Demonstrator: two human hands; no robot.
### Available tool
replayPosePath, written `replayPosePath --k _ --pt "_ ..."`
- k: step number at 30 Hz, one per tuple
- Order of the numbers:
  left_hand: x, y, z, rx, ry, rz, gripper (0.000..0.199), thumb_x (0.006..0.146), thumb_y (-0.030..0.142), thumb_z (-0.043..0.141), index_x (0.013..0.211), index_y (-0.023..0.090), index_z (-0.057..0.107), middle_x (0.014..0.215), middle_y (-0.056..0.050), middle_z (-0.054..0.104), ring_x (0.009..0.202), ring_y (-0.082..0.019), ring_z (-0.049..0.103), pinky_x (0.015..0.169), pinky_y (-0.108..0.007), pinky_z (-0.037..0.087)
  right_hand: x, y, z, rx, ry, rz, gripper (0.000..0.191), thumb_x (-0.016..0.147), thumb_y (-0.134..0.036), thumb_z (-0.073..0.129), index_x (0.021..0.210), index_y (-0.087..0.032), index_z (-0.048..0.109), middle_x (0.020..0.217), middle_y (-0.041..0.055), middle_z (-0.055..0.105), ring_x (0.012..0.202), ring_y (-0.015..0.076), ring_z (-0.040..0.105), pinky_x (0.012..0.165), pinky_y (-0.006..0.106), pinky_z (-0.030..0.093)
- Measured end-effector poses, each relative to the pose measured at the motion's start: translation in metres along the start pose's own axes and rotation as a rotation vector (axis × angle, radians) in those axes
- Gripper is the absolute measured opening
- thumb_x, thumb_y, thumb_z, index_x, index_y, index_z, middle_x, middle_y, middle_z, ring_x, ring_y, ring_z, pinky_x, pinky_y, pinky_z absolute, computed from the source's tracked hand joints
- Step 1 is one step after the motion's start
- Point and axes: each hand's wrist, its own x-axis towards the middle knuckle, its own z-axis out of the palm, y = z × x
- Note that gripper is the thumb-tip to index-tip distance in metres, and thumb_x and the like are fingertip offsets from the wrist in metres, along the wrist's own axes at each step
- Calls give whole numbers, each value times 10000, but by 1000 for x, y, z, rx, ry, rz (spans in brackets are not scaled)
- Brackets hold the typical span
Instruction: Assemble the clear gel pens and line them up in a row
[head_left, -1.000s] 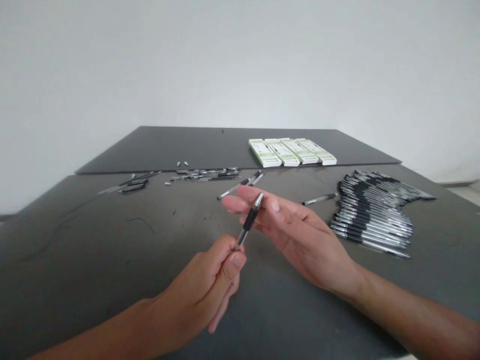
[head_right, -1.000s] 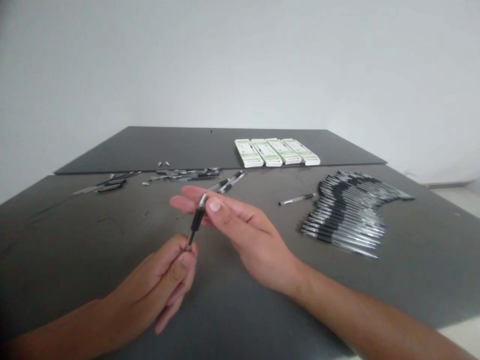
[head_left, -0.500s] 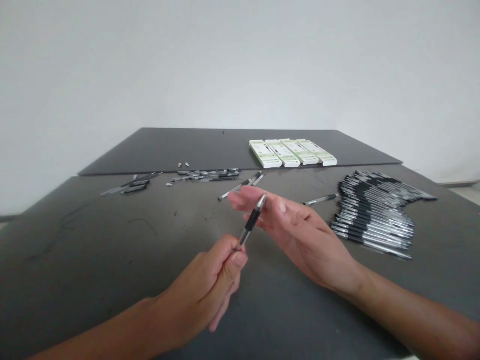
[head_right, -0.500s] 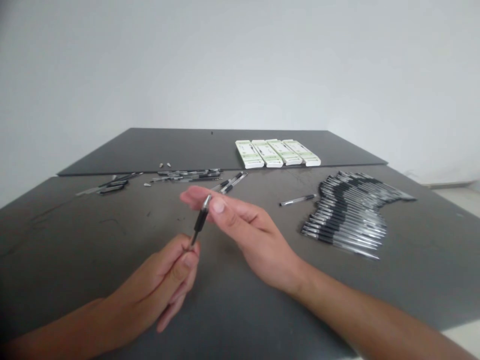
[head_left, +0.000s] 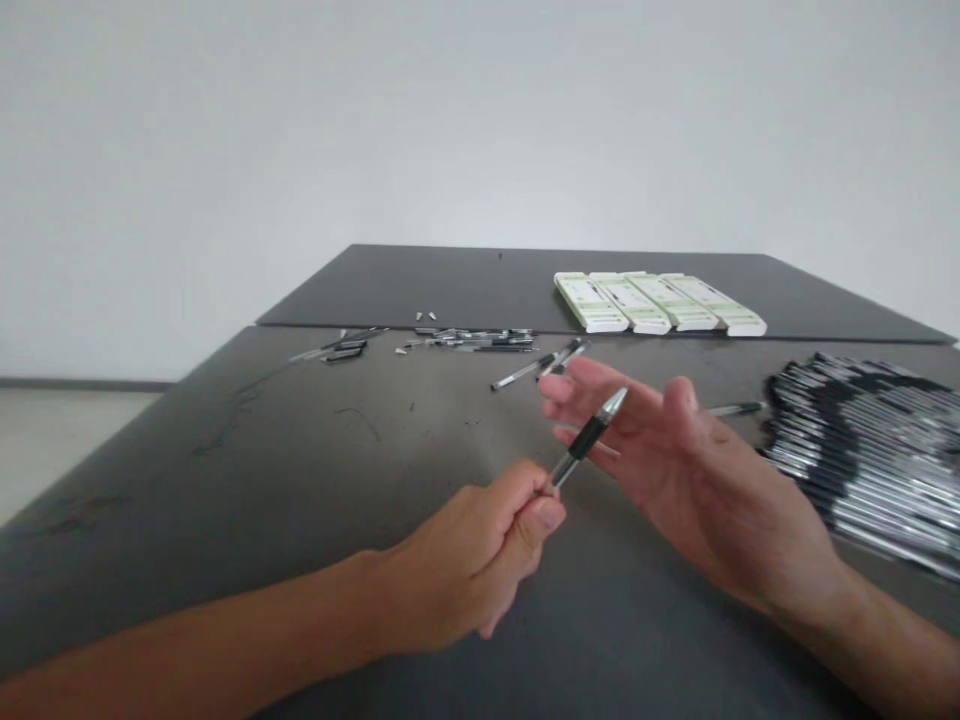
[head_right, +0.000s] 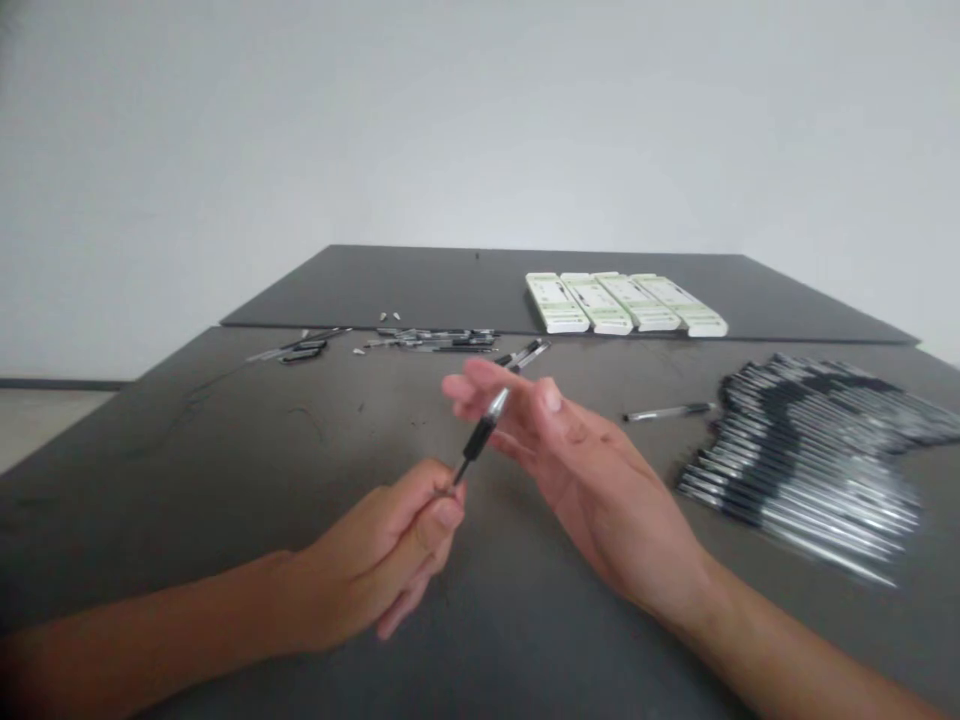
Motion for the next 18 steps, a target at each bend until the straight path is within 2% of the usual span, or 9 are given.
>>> replayPosePath --k 3,5,7,10,14,18 --pt "1 3 -3 16 -15 25 361 1178 549 263 1057 246 420 626 117 466 370 -62 510 392 -125 360 -3 2 -3 -104 50 -12 271 1059 -508 644 1195 -400 852 1398 -17 782 1370 238 694 1237 417 497" --pt "1 5 -6 38 -35 23 338 1181 528 281 1046 248 412 622 117 479 381 -68 539 398 -129 371 -4 4 -8 -188 121 -26 189 1009 -505 725 1123 -445 864 1329 -45 810 1353 238 708 1245 425 491" --pt "1 6 -8 64 -52 10 335 1181 524 291 1029 250 407 591 119 481 396 -81 568 412 -135 380 -4 4 -14 -305 189 -26 184 948 -539 788 1088 -452 871 1288 -34 823 1341 274 717 1247 477 487" --pt "0 7 -9 83 -49 -13 334 1179 529 308 1024 252 413 542 128 456 399 -96 569 427 -149 382 -4 0 -19 -510 247 -61 275 888 -573 835 1109 -416 878 1305 2 815 1358 333 700 1252 524 464" --pt "0 7 -9 95 -55 -11 335 1179 528 306 1030 250 419 526 132 453 386 -98 549 440 -162 374 -4 -10 -15 -652 236 -123 241 886 -585 827 1046 -418 893 1253 3 827 1331 344 713 1162 482 560" --pt "1 7 -9 84 -71 -18 370 1178 556 274 1031 248 416 534 128 462 389 -96 546 440 -161 384 -6 -13 -13 -643 209 -116 226 878 -602 826 985 -417 900 1185 18 842 1200 347 784 1047 471 641"
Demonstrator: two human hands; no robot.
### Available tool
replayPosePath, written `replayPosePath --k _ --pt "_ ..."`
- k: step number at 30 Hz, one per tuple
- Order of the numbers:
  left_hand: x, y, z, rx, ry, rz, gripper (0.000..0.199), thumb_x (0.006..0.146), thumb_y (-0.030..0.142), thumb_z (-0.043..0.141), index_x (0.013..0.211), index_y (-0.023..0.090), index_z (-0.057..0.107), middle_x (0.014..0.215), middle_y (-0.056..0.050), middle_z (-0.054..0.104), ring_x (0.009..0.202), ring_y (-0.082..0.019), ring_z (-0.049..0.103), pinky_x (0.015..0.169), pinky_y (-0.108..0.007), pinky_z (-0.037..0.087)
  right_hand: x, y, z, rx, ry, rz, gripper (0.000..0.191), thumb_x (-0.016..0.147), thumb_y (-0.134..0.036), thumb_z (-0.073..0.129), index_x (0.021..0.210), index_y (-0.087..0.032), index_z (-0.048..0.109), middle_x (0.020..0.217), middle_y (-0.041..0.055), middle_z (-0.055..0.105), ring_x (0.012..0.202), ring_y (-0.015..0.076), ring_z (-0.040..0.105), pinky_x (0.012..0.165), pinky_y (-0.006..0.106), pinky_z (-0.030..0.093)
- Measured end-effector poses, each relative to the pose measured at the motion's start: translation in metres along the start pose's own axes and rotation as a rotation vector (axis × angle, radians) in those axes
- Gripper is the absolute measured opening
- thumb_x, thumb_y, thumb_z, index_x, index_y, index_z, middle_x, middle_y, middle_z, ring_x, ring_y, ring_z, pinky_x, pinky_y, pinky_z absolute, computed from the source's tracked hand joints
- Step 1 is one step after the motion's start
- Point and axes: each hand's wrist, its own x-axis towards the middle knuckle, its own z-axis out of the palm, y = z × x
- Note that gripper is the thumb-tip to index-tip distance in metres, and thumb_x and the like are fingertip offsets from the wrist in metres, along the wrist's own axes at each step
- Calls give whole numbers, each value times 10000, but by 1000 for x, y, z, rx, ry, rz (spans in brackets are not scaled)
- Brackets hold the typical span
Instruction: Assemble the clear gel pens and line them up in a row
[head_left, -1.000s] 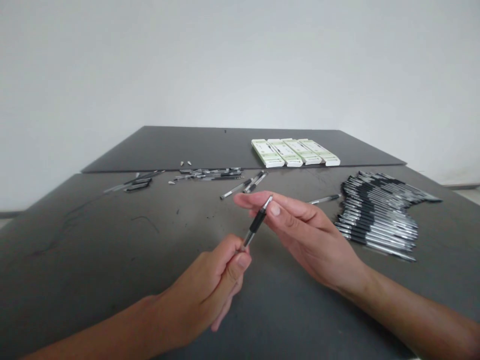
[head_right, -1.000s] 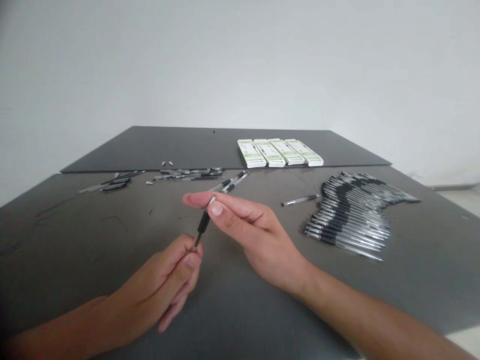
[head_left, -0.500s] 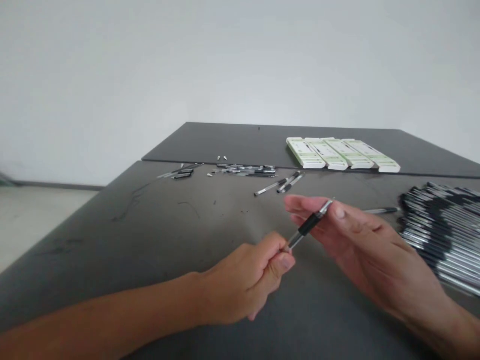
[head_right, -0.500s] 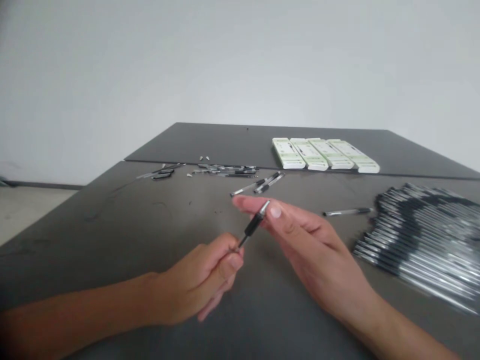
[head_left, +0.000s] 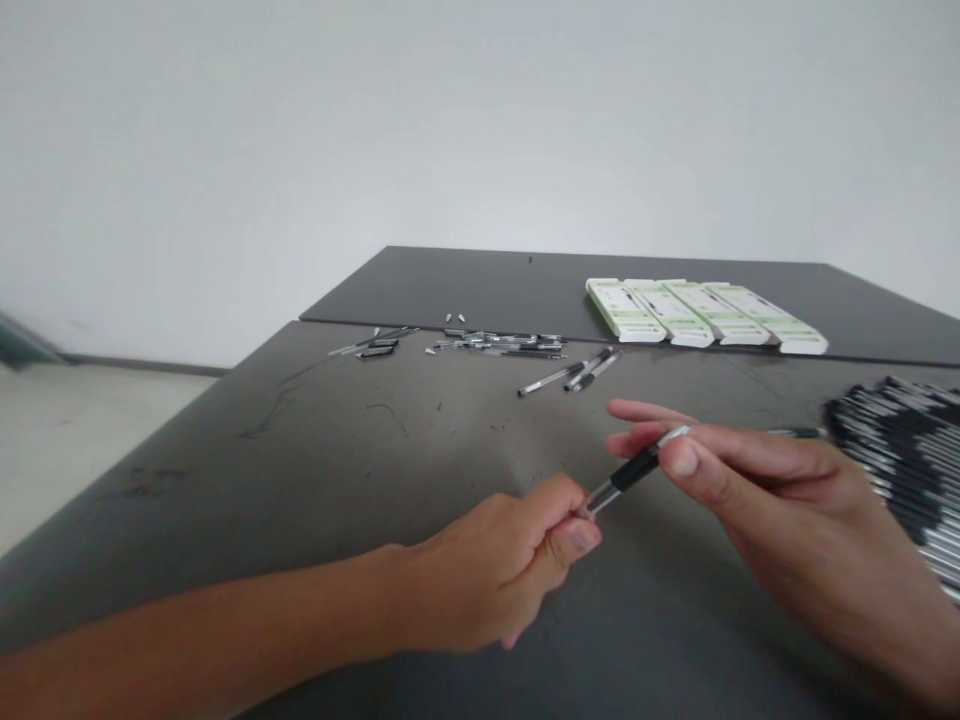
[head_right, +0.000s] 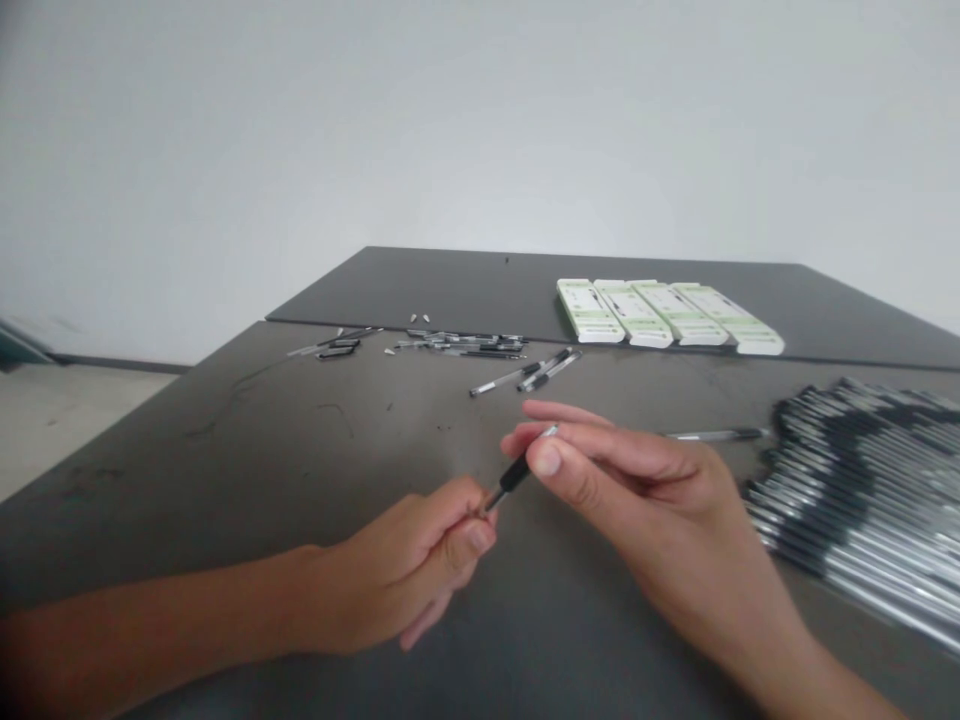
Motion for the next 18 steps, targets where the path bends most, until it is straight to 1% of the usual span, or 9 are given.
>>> replayPosePath --k 3,4,6,8,11,15,18 --pt "0 -1 0 -4 -1 -16 375 1180 553 259 1037 246 420 517 130 460 388 -99 545 447 -163 391 -2 5 -1 70 27 49 345 893 -638 799 1186 -463 848 1198 11 843 1220 331 777 1093 504 602" --pt "0 -1 0 -4 -2 -16 364 1183 540 261 1038 246 419 516 132 458 386 -98 545 449 -163 391 -3 7 -2 85 42 58 363 899 -648 788 1211 -469 837 1204 8 843 1239 324 769 1113 502 586" --pt "0 -1 1 2 -4 -12 338 1186 517 275 1039 247 416 521 134 457 388 -97 552 453 -163 392 -3 9 -1 75 64 65 331 894 -657 788 1141 -450 865 1196 11 847 1227 322 778 1116 481 589" --pt "0 -1 1 4 -3 -17 331 1183 523 285 1048 249 414 532 133 459 396 -100 564 451 -165 395 -2 9 -1 35 72 65 293 867 -651 815 1029 -419 894 1171 17 854 1147 321 812 1075 447 627" --pt "1 1 0 12 -11 -30 310 1180 510 303 1056 251 417 522 134 460 401 -106 568 441 -167 391 -2 9 0 -8 77 65 292 863 -643 822 1036 -419 895 1146 6 861 1090 302 831 1075 421 630" --pt "1 4 -2 11 -4 -29 300 1177 497 332 1035 250 426 498 132 469 402 -106 558 462 -171 399 -1 13 0 -28 72 36 251 883 -613 817 1041 -433 891 1196 -10 851 1152 288 812 1115 406 604" --pt "1 5 -1 -5 -6 -24 308 1175 507 331 1036 250 429 491 132 465 397 -108 552 462 -170 399 -1 10 0 -38 56 -4 223 901 -599 806 1022 -433 893 1223 -17 844 1186 261 799 1073 338 624"
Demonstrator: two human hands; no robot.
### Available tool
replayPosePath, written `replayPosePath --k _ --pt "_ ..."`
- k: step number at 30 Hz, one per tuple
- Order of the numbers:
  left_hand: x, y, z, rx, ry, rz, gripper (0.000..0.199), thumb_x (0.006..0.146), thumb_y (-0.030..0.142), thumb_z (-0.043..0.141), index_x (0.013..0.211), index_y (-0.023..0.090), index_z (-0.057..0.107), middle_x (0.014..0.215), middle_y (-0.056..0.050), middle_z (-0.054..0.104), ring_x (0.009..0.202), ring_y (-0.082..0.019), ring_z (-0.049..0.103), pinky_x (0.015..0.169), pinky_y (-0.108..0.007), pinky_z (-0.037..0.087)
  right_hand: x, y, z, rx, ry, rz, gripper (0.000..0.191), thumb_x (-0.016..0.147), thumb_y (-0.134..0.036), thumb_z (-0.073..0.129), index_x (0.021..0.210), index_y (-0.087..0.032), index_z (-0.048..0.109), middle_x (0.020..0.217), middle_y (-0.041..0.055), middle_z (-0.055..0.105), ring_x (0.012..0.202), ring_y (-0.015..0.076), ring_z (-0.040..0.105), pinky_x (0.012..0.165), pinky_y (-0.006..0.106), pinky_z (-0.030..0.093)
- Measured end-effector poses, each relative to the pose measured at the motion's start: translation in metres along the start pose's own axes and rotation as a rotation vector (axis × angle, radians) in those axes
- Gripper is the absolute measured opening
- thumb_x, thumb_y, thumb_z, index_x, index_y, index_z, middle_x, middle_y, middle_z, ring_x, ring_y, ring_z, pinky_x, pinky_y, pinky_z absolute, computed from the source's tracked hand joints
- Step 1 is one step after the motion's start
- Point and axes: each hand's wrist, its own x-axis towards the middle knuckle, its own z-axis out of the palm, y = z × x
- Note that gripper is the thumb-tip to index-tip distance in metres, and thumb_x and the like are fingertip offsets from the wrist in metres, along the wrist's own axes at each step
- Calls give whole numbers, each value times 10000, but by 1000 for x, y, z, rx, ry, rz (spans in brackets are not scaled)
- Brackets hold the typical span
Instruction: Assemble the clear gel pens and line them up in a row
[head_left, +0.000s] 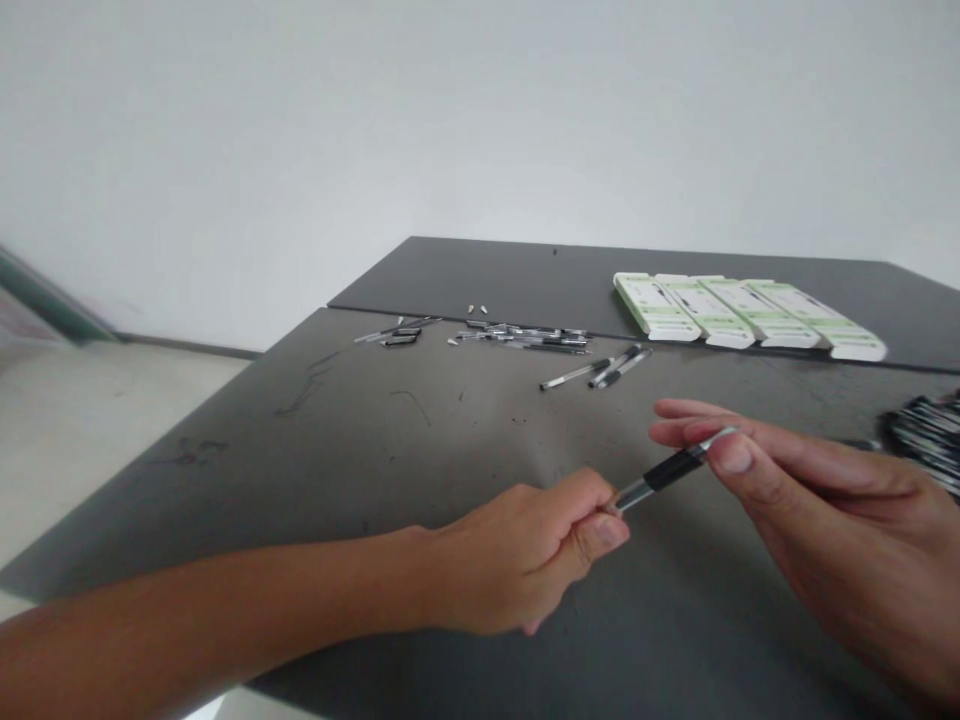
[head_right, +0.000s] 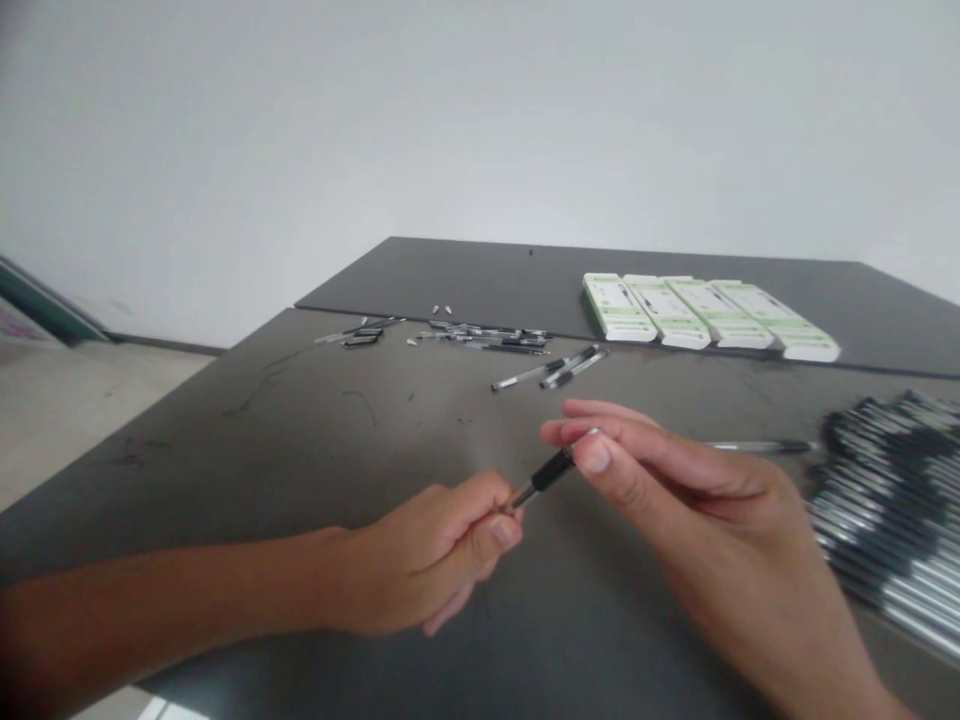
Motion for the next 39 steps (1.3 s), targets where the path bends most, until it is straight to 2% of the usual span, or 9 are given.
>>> replayPosePath --k 10,16,19,22,25,28,31,34,39 --pt "1 -12 10 -50 37 -16 463 1149 648 245 1012 245 429 508 131 443 353 -93 471 416 -159 341 0 -17 5 184 -52 -44 132 927 -453 845 992 -349 893 1021 2 880 1059 205 824 997 324 652" --pt "2 -8 6 -27 6 27 438 1161 621 226 1045 243 415 496 141 434 389 -107 506 477 -176 375 4 2 -5 189 -176 -25 775 857 -814 692 1472 -343 708 1126 69 871 1017 255 817 934 380 651" --pt "-1 -1 5 42 31 59 352 1183 529 252 1071 244 426 526 124 470 449 -118 561 540 -196 404 9 13 -10 76 -122 -55 768 963 -850 474 1404 -287 754 1050 96 871 871 254 800 772 369 647" --pt "-4 5 2 212 106 149 248 1160 468 371 1143 248 485 661 68 545 590 -160 631 562 -234 364 30 19 -2 -80 -51 -17 609 1028 -752 491 1145 -249 814 864 75 820 668 213 732 598 329 587" --pt "-6 7 -1 323 174 215 316 1144 518 359 1229 250 502 865 -2 676 721 -218 708 586 -273 400 66 12 34 -280 -204 -97 472 998 -641 655 1203 -228 760 852 56 784 683 214 724 619 334 585" --pt "-7 7 -1 339 246 259 381 1152 527 295 1307 234 483 1054 -68 765 826 -277 778 631 -327 501 109 -6 95 -480 -410 -382 497 1023 -480 675 1452 -229 657 1060 79 798 803 206 753 740 342 603" --pt "-9 7 -1 306 252 279 431 1146 536 311 1376 214 480 1159 -121 801 939 -337 815 699 -391 579 152 -22 163 -632 -528 -545 293 1003 -336 713 1263 -238 805 1223 93 755 798 167 734 911 362 576" --pt "-10 9 -3 220 220 224 489 1119 566 378 1437 210 488 1235 -147 808 1053 -379 811 767 -436 621 183 -31 217 -718 -552 -574 291 986 -362 744 1241 -258 840 1227 94 740 877 202 723 922 365 548" --pt "-10 13 -8 78 277 156 498 1073 676 426 1282 275 634 1139 -112 836 1073 -401 806 732 -429 625 200 -28 254 -823 -572 -568 323 979 -434 745 1246 -285 848 1149 85 749 970 248 713 902 356 523"
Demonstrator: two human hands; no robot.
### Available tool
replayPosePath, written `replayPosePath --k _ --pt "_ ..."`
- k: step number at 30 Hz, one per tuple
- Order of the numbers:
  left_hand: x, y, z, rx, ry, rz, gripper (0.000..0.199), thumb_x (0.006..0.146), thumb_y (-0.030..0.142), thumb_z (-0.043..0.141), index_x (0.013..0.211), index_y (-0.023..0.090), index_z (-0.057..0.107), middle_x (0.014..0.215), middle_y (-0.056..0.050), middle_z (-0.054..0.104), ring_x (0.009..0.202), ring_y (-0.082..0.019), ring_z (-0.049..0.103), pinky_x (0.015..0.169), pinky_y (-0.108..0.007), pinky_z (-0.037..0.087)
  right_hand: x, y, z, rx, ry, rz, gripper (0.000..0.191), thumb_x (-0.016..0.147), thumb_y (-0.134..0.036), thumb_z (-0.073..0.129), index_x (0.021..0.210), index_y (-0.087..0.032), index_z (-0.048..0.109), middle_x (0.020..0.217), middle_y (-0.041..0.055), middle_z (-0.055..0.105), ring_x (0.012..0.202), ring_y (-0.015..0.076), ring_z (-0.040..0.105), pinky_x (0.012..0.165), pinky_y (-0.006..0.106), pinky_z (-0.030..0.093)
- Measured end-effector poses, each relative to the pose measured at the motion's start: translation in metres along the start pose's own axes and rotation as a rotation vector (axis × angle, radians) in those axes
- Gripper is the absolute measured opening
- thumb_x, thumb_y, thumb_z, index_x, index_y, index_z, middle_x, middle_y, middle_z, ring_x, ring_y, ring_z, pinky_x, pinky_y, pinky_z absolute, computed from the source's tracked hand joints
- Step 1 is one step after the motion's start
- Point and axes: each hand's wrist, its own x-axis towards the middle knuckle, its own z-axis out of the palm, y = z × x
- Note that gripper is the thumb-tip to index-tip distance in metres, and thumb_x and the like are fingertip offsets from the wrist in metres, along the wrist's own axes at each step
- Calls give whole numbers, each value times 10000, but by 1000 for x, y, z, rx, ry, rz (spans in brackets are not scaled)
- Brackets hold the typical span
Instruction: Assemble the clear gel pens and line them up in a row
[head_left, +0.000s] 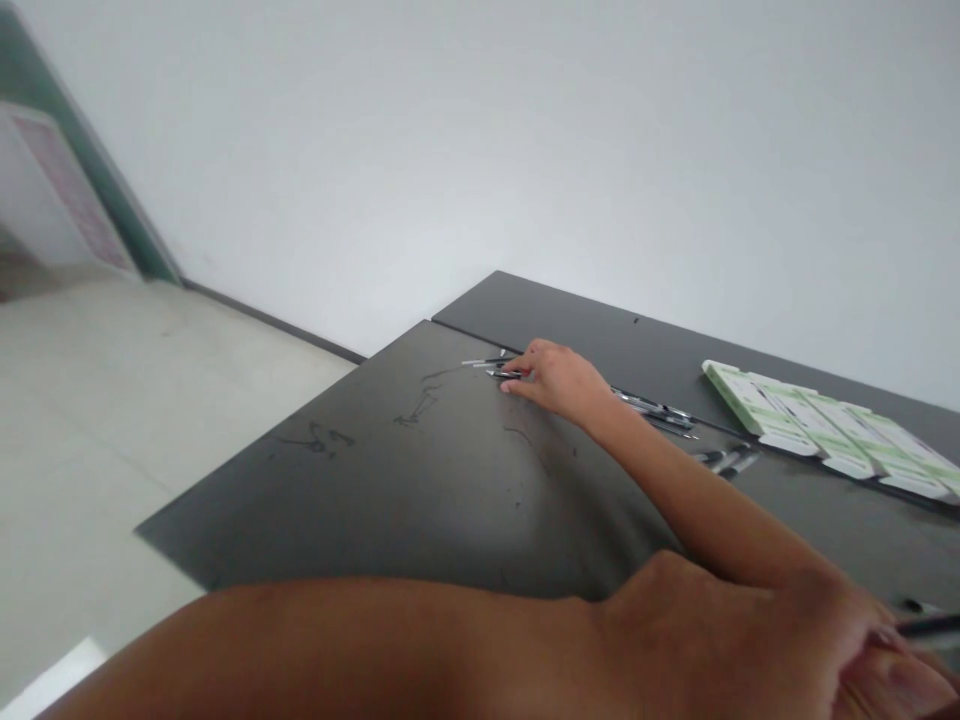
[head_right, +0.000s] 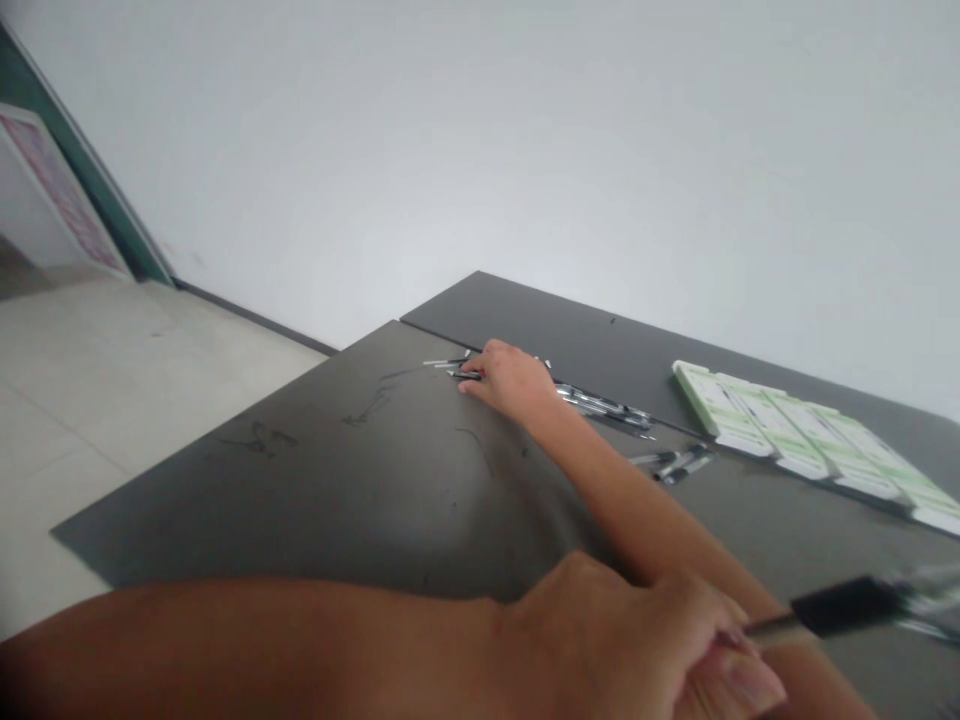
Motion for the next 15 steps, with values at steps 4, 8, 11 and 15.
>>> replayPosePath --k 4,8,11,15 --pt "3 0 -3 17 18 23 454 1078 634 436 1223 264 656 1124 -105 846 1005 -386 813 661 -408 604 -1 0 4 -16 -13 23 373 1005 -435 702 1318 -269 819 1084 92 762 963 255 708 869 354 515" --pt "5 -1 -4 37 30 69 418 1099 578 440 1271 257 645 1148 -106 843 956 -345 817 643 -378 592 -2 -1 3 -2 -15 34 359 992 -399 713 1301 -255 826 1039 85 781 939 247 712 839 339 500" --pt "5 -1 -6 32 20 87 437 1088 624 458 1216 254 652 1139 -95 846 966 -333 818 645 -358 581 -1 0 2 26 -6 45 326 954 -398 762 1237 -257 843 1030 65 790 952 235 717 839 321 491" --pt "6 -2 -4 19 19 99 450 1086 639 440 1151 247 652 1109 -85 849 983 -345 823 616 -344 553 -3 7 4 49 -11 61 362 966 -425 744 1280 -264 827 1000 53 797 939 233 721 817 316 487"
